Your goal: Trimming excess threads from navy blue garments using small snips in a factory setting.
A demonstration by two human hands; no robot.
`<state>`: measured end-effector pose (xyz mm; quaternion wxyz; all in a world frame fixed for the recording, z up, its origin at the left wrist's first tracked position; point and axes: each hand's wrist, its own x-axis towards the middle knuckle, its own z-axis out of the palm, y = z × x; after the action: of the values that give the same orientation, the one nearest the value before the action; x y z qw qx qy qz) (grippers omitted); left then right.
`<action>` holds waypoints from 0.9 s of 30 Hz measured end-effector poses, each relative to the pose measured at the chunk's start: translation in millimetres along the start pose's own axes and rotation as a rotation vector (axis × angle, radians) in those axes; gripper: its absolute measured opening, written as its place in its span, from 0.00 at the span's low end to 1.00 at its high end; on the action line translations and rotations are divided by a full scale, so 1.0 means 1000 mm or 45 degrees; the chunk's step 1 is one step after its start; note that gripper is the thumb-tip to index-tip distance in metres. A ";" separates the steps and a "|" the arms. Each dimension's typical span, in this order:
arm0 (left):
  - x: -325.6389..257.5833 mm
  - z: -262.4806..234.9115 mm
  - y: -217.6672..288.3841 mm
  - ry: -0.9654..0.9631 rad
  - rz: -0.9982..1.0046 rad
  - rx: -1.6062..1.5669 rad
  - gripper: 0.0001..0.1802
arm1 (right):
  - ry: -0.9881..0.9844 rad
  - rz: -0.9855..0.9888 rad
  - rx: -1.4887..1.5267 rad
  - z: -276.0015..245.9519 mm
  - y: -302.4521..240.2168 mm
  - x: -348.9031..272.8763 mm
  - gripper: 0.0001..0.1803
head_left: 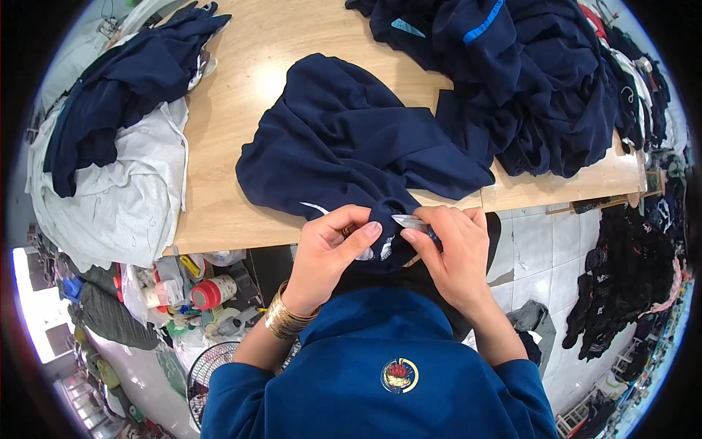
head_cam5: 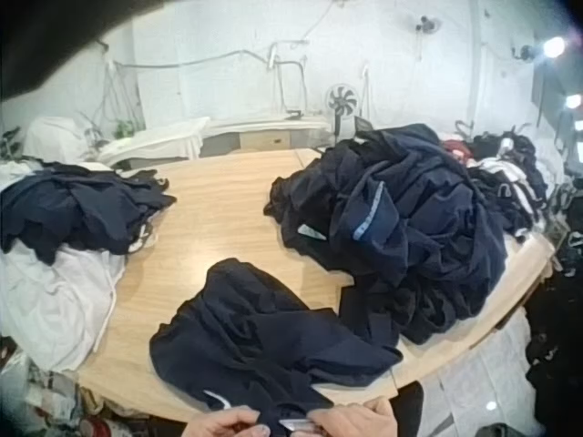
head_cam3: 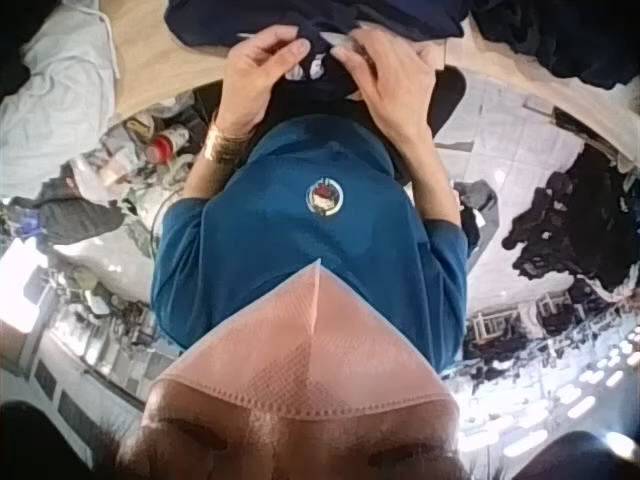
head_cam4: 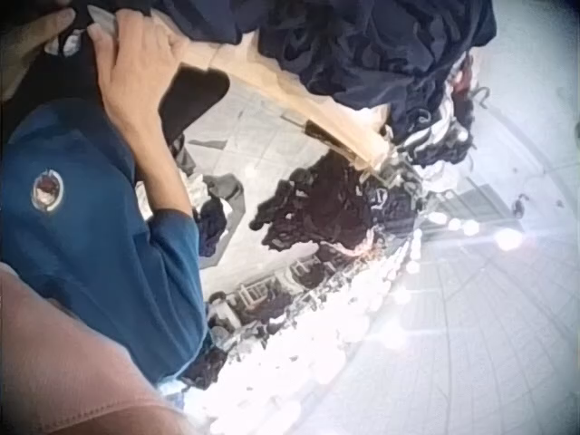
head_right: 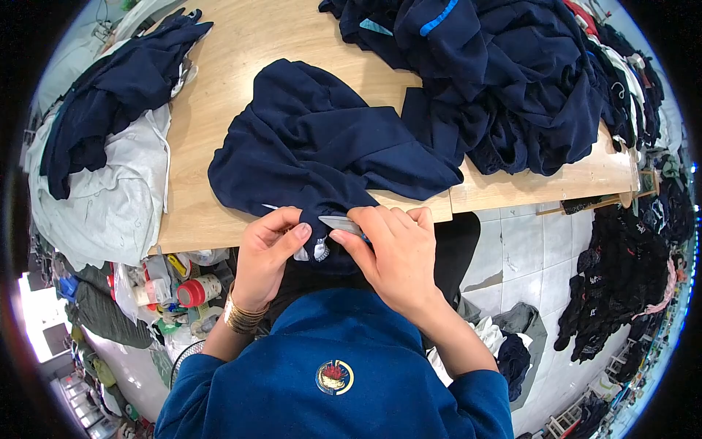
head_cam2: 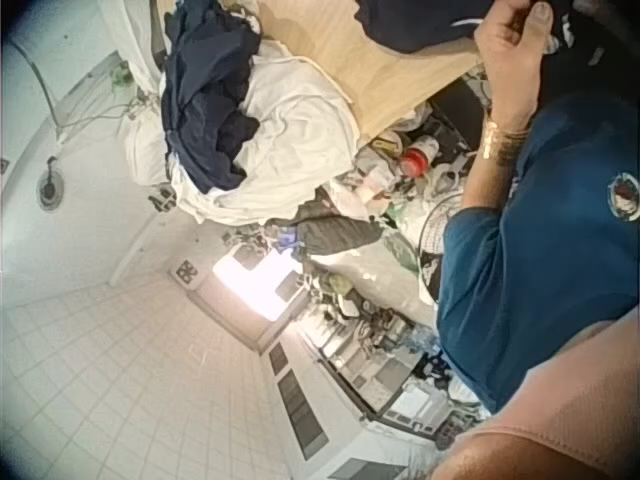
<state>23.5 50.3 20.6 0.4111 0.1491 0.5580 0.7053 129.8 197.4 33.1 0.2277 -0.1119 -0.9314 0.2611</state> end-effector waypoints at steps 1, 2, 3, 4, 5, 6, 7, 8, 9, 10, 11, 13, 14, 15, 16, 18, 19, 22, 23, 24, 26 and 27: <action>0.000 0.000 0.000 0.018 0.009 0.019 0.07 | -0.002 0.026 0.037 -0.001 -0.001 -0.001 0.14; 0.000 0.001 0.001 0.017 0.008 0.019 0.07 | -0.003 0.052 0.074 -0.002 -0.001 -0.001 0.14; 0.000 0.001 0.001 0.013 0.015 0.026 0.07 | -0.003 0.053 0.074 -0.003 0.000 -0.001 0.14; 0.000 0.001 0.002 0.011 0.023 0.033 0.07 | -0.005 0.062 0.070 -0.004 0.000 -0.002 0.13; 0.000 0.000 0.001 0.011 0.023 0.033 0.07 | -0.007 0.071 0.067 -0.004 0.001 -0.002 0.13; -0.001 0.000 -0.001 0.015 0.055 0.061 0.07 | -0.007 0.071 0.067 -0.004 0.001 -0.002 0.13; -0.001 0.000 -0.001 0.019 0.087 0.089 0.06 | -0.010 0.057 0.051 -0.004 0.001 -0.003 0.13; -0.001 0.000 -0.001 0.019 0.087 0.089 0.06 | -0.013 0.044 0.034 -0.005 0.001 -0.003 0.13; 0.000 0.000 0.000 -0.001 0.108 0.106 0.06 | -0.013 0.043 0.035 -0.005 0.001 -0.003 0.13; 0.000 0.000 0.000 -0.022 0.128 0.122 0.06 | -0.018 0.031 0.036 -0.005 0.001 -0.003 0.13; 0.000 0.000 0.000 -0.023 0.128 0.122 0.06 | -0.022 0.019 0.037 -0.004 0.000 -0.002 0.13; 0.001 0.000 0.001 -0.043 0.174 0.212 0.07 | -0.033 0.019 0.025 -0.004 0.000 -0.002 0.13; 0.001 0.000 0.001 -0.043 0.174 0.212 0.07 | -0.044 0.018 0.013 -0.004 0.000 -0.002 0.13; 0.001 0.001 0.002 -0.052 0.179 0.218 0.07 | -0.044 0.018 0.014 -0.005 0.000 -0.001 0.13; 0.000 0.001 0.003 -0.057 0.185 0.224 0.07 | -0.056 0.015 0.013 -0.005 0.000 -0.001 0.14; -0.001 -0.003 -0.002 -0.050 0.169 0.199 0.08 | -0.069 0.005 0.016 -0.006 0.001 -0.001 0.15; -0.001 -0.005 -0.004 -0.045 0.155 0.173 0.09 | -0.014 0.119 0.120 -0.006 0.002 -0.001 0.15; -0.001 0.003 -0.007 -0.156 0.265 0.449 0.14 | 0.026 0.558 0.859 0.000 0.007 -0.005 0.13; -0.004 0.007 -0.010 -0.338 0.236 0.525 0.19 | -0.082 0.645 0.887 0.003 0.011 -0.004 0.12; -0.001 0.007 -0.014 -0.562 0.379 0.739 0.20 | -0.193 0.730 0.911 0.007 0.016 -0.003 0.11; -0.005 0.002 -0.025 -0.645 0.451 0.933 0.20 | -0.414 0.806 0.855 0.019 0.030 -0.010 0.10; 0.002 -0.010 -0.021 -0.787 0.320 0.948 0.18 | -0.490 0.877 0.857 0.024 0.036 -0.018 0.07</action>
<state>24.2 45.6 -2.3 0.3878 0.5539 0.6017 0.4251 137.3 211.4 -11.0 -0.0235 -0.2825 -0.7300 0.6219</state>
